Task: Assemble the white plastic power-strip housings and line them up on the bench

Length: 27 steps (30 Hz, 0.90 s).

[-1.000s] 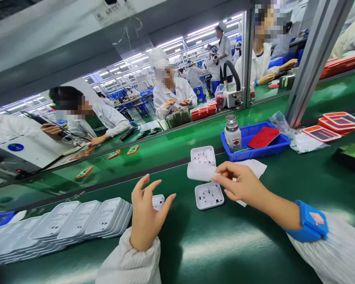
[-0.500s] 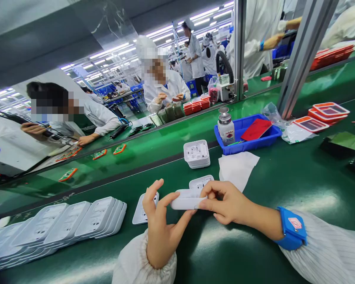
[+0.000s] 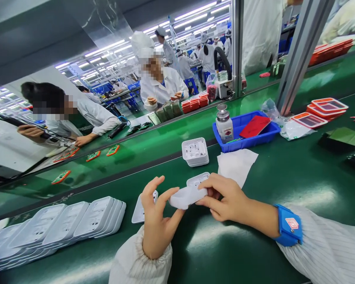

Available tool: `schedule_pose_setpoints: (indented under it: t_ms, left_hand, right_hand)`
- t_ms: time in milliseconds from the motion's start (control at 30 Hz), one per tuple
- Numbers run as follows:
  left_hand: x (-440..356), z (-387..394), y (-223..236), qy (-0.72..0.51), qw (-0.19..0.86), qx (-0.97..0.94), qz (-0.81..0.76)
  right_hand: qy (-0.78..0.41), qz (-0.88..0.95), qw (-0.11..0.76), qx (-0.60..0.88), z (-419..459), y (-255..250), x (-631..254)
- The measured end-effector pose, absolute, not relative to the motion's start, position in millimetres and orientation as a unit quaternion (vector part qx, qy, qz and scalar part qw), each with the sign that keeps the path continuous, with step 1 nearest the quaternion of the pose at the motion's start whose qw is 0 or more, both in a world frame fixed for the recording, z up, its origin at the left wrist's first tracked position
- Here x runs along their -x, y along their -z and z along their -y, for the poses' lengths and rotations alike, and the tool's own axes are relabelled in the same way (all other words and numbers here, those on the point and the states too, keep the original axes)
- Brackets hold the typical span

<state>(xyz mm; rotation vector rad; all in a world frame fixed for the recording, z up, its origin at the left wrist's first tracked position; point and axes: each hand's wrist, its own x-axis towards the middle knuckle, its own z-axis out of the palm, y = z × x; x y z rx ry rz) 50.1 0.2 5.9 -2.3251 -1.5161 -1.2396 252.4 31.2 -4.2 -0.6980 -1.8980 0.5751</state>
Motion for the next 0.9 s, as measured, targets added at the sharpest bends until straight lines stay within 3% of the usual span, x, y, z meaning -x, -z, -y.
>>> schedule_pose_setpoints:
  t_ms: [133,333,467,700,900]
  left_hand:
    - [-53,-2,-1,0.417,-0.066,0.763,0.489]
    - [-60,-4,-7,0.479,-0.515,0.511,0.493]
    - [-62,-5,-9,0.47,-0.693,0.343,0.426]
    - [-68,-2,-10,0.444,-0.791,0.126,0.402]
    - [-68,-4,-15,0.495,-0.743,0.14,0.428]
  right_hand:
    - [-0.176,0.808,0.506,0.243,-24,0,-251]
    - [-0.28,0.789,0.466,0.286,-27,12,-251]
    - [-0.336,0.777,0.436,0.306,-29,19,-250]
    - [-0.286,0.817,0.384,0.322,-28,20,-252]
    - [-0.232,0.853,0.356,0.304,-32,20,-254]
